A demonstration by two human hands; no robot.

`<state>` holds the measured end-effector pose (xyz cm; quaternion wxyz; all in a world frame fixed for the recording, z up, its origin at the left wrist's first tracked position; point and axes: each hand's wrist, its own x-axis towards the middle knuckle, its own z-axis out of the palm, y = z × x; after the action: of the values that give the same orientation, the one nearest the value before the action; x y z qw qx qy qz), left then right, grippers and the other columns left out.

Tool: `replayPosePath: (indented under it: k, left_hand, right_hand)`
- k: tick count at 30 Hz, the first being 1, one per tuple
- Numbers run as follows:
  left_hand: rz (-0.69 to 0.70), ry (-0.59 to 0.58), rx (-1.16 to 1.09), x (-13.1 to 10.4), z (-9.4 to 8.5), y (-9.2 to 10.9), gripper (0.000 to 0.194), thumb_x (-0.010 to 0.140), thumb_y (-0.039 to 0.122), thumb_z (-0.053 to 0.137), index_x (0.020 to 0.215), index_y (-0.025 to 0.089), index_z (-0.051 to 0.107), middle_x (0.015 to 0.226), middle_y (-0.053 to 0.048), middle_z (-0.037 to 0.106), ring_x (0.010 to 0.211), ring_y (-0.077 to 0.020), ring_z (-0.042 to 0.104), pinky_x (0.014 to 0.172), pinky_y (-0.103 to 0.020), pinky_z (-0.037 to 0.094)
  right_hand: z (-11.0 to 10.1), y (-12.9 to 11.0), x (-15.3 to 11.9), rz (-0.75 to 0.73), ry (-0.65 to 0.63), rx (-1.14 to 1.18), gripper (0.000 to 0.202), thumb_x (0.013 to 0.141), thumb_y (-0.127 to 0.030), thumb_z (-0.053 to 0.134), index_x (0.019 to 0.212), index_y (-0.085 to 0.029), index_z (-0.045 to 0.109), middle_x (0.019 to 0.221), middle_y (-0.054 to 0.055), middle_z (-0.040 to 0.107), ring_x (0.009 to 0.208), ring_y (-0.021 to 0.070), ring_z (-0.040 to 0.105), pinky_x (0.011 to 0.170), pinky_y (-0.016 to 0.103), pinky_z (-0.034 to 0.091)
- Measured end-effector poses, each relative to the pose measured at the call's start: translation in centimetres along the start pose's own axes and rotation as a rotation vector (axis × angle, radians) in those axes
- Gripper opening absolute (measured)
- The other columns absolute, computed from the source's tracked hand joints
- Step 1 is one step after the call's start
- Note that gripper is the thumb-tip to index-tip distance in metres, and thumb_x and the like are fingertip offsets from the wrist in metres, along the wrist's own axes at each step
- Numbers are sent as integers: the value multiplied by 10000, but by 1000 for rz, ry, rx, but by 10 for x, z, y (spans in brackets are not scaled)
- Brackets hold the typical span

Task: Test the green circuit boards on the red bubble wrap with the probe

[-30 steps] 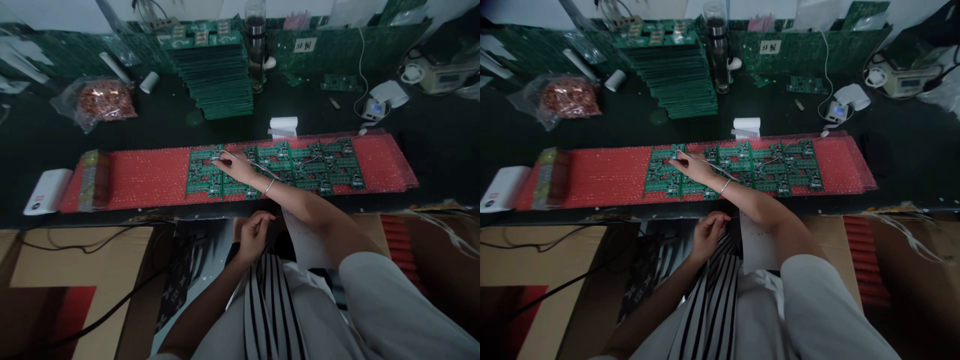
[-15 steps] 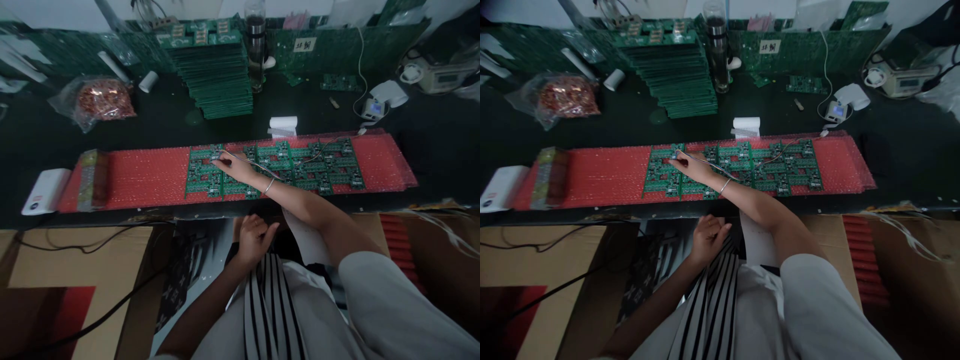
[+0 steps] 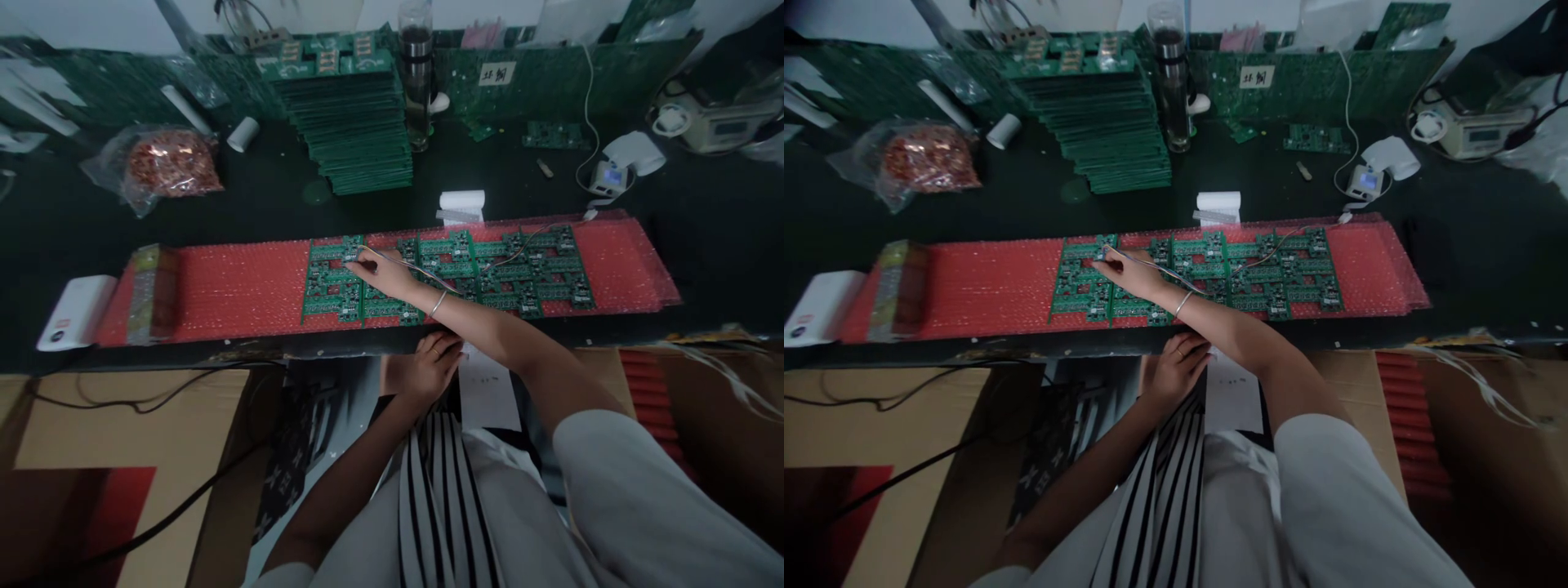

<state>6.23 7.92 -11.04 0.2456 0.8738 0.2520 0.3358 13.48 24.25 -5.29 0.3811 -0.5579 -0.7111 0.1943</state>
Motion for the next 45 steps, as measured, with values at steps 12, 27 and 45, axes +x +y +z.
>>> replayPosePath:
  k: [12, 27, 45]
  left_hand:
    - [90, 19, -21, -11, 1, -5, 230, 912, 134, 607, 1107, 225, 687, 1142, -98, 726, 1101, -247, 642, 917, -440, 509]
    - [-168, 169, -236, -6, -52, 11, 154, 949, 219, 554, 947, 218, 709, 994, -82, 749, 983, -205, 668, 866, -380, 538]
    - [-594, 774, -67, -14, -181, -84, 162, 889, 305, 597, 854, 190, 705, 917, -64, 733, 898, -200, 679, 876, -323, 510]
  right_hand:
    - [-2, -1, 0, 8, -20, -28, 348, 987, -435, 508, 722, -216, 562, 712, 5, 641, 681, 132, 554, 691, 276, 414]
    - [7, -10, 6, -167, -73, 182, 165, 932, -278, 564, 848, -218, 692, 969, 58, 746, 949, 203, 694, 900, 342, 511]
    - [41, -28, 26, -388, -271, -21, 262, 974, -239, 427, 1000, -192, 684, 1020, 101, 718, 1003, 237, 650, 959, 395, 497]
